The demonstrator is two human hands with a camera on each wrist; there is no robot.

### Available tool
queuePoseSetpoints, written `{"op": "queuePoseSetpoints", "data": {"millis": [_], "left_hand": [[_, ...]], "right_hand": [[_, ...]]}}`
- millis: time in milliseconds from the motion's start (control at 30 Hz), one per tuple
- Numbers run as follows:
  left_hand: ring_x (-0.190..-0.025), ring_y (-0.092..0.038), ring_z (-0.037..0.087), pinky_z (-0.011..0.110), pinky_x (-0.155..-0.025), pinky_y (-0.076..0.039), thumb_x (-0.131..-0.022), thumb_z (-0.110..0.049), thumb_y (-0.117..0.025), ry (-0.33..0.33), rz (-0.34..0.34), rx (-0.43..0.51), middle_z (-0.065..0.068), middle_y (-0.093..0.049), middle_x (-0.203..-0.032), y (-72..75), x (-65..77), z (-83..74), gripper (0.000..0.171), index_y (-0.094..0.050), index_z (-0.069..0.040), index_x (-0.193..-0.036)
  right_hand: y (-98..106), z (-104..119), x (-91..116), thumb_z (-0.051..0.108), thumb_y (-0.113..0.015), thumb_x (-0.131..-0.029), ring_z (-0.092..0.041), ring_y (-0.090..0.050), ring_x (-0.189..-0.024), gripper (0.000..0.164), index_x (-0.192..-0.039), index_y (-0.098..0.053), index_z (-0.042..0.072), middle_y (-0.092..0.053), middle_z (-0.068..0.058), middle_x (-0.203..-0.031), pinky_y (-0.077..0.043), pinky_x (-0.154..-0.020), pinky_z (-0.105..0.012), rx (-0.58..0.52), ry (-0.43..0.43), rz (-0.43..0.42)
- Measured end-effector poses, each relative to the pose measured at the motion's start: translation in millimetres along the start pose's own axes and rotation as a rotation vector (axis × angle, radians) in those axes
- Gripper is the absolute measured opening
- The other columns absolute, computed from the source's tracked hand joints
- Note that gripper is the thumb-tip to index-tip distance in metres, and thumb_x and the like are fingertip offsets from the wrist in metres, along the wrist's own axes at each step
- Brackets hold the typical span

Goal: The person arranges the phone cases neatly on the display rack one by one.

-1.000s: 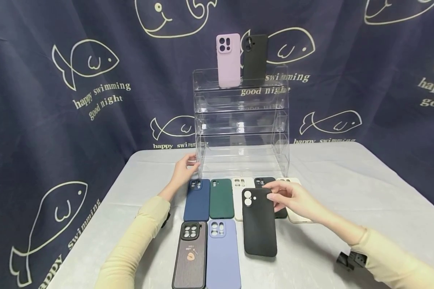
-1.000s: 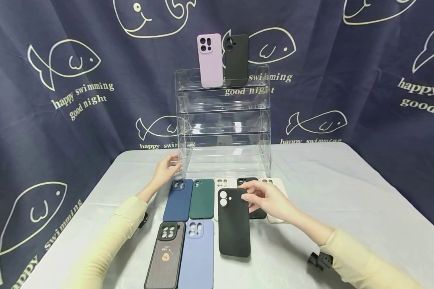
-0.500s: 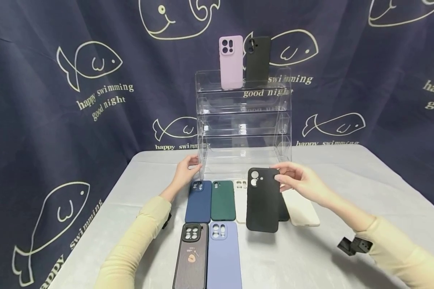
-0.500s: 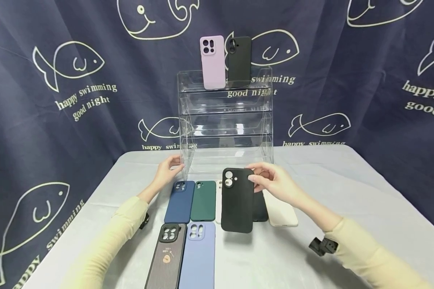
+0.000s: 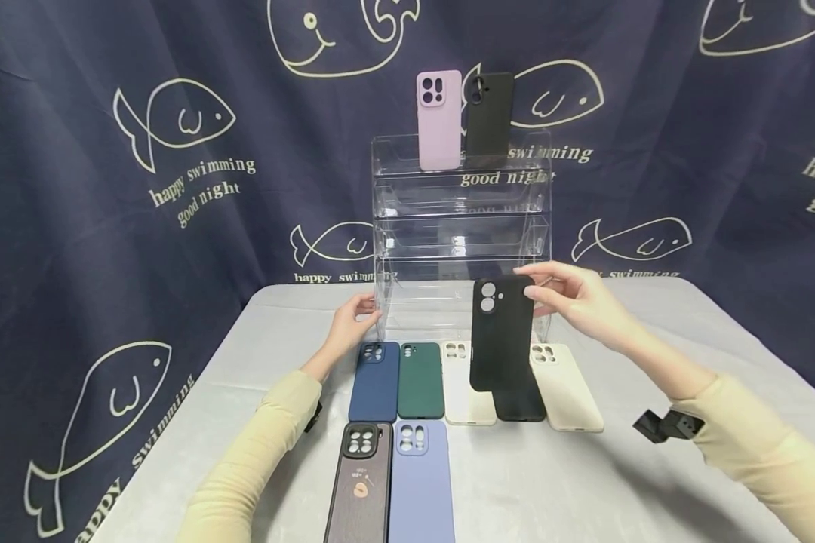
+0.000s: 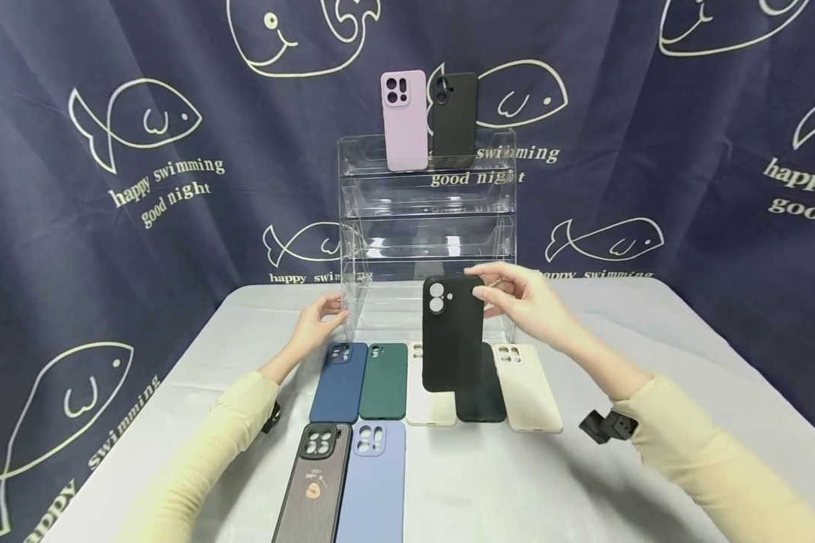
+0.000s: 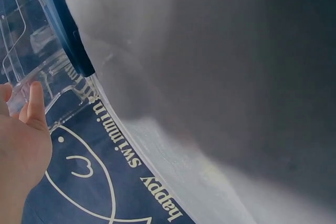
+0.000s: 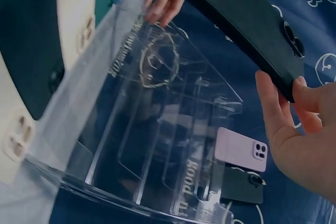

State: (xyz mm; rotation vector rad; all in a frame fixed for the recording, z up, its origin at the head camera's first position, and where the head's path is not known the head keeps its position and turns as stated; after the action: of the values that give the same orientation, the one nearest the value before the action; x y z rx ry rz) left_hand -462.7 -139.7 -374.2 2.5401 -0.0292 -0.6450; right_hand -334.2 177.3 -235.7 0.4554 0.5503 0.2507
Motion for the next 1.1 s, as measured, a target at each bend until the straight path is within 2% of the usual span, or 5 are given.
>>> {"op": "queuePoseSetpoints", "data": {"millis": [233,533,700,900,1100], "left_hand": [[-0.100,-0.063,0.034,0.041,-0.093,-0.053,-0.086,-0.007,-0.066,-0.001,-0.003,-0.004,0.023,-0.065,-0.108,1.4,-2.1,-2.0,0.038,-0.055,0.005,-0.121],[-0.101,-0.063,0.034,0.042,-0.094,-0.052,-0.086,-0.006,-0.066,-0.006,0.007,0.006,0.023,-0.064,-0.110,-3.2,-2.9,-0.2,0.039,-0.054,0.005,-0.122],[-0.102,-0.063,0.034,0.041,-0.094,-0.052,-0.086,-0.007,-0.066,-0.002,0.009,0.005,0.022,-0.064,-0.110,-3.9,-2.6,2.6,0.039,-0.055,0.003,-0.122],[-0.099,-0.063,0.034,0.040,-0.093,-0.053,-0.085,-0.007,-0.066,-0.045,-0.007,0.000,0.023,-0.065,-0.108,-0.4,-1.8,0.5,0.039,-0.055,0.005,-0.121],[-0.099,-0.064,0.034,0.041,-0.094,-0.053,-0.086,-0.008,-0.066,-0.024,0.005,-0.003,0.022,-0.065,-0.108,-1.3,-0.3,1.7,0.039,-0.055,0.004,-0.122]], "right_hand": [[18.7,9.7,-24.2,0.008,-0.060,-0.091,-0.001,-0.065,-0.077,0.033,-0.123,-0.055,-0.002,-0.064,0.012,-0.092,-0.060,-0.068,-0.024,0.026,0.013,-0.058],[46.8,16.2,-53.7,0.012,-0.061,-0.091,-0.001,-0.065,-0.071,0.034,-0.123,-0.058,0.002,-0.061,0.009,-0.085,-0.059,-0.065,-0.020,0.090,0.017,-0.144],[58.3,19.2,-69.3,0.009,-0.061,-0.091,0.000,-0.065,-0.073,0.034,-0.124,-0.057,0.001,-0.060,0.007,-0.085,-0.059,-0.065,-0.020,0.068,0.038,-0.178],[71.6,22.1,-85.0,0.004,-0.060,-0.090,0.002,-0.065,-0.076,0.032,-0.121,-0.058,0.000,-0.057,0.006,-0.085,-0.058,-0.065,-0.018,0.038,0.053,-0.235],[85.5,20.5,-100.7,0.002,-0.061,-0.088,0.003,-0.064,-0.071,0.026,-0.114,-0.059,0.003,-0.059,0.009,-0.083,-0.058,-0.062,-0.016,0.024,0.032,-0.306]]}}
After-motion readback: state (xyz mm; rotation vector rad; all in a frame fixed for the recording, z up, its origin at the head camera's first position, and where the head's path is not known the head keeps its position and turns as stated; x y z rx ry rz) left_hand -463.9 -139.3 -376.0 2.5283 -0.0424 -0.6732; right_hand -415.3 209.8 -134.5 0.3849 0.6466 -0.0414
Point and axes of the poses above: each hand's wrist, its own x-axis away from the middle knuckle, its own y-axis out of the back of the hand, z = x × y, the point moved 8 cm from there along -x, towards the middle knuckle
